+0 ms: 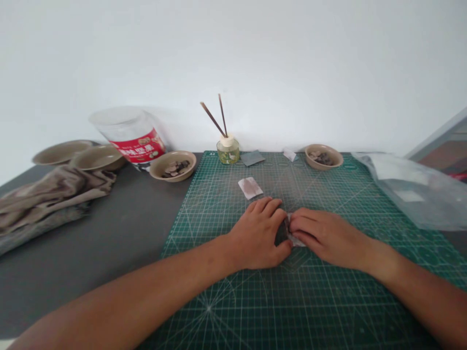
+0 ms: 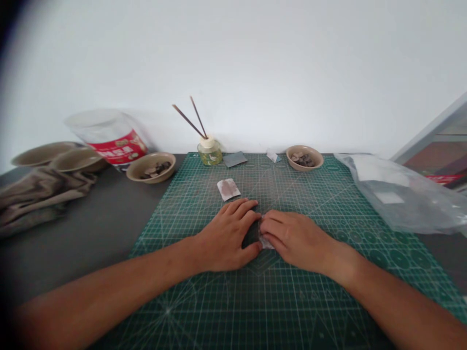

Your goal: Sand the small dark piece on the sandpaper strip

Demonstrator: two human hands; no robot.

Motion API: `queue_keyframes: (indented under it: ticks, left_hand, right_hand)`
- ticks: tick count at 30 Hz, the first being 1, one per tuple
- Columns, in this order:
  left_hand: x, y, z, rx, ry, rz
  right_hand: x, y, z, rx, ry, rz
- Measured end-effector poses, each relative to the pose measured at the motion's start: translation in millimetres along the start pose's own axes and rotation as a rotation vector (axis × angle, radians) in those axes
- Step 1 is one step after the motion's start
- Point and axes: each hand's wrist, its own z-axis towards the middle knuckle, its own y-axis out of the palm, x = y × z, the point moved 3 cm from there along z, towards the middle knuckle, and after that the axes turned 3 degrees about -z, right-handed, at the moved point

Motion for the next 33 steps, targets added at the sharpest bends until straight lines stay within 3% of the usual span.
queue_keyframes:
  ticks: [3, 7, 10, 15, 19, 25, 30, 33]
  left_hand:
    - [0, 0.5, 0, -0.002, -0.011, 0.005]
    - [0, 0.9, -1, -0.006, -0.019, 0.001]
    - [0, -0.1, 0, -0.010, -0.016, -0.012]
    - [0, -0.9, 1, -0.038, -0.032, -0.006]
    - [-1, 1.0, 0, -0.038, -0.033, -0.005]
    - [-2, 1.3, 1, -0.027, -0.023, -0.027]
    - [-1, 0.4, 1, -0.035, -0.017, -0.036]
    - [-1, 0.3, 1, -0.028, -0.010, -0.035]
  right_hand:
    - [5, -5, -3, -0.037, 0.025, 0.009]
    - [0, -7, -6, -0.129, -0.074, 0.119]
    - [-3, -3, -2, -0.083, -0.090, 0.082]
    - [10, -5, 0, -0.038, 0.033, 0.020]
    - [6, -4, -4, -0.127, -0.057, 0.149]
    - [8, 1, 1, -0.018, 0.011, 0.040]
    - [11, -1, -2, -0.100, -0.038, 0.128]
    - [5, 2, 0, -0.064, -0.062, 0.090]
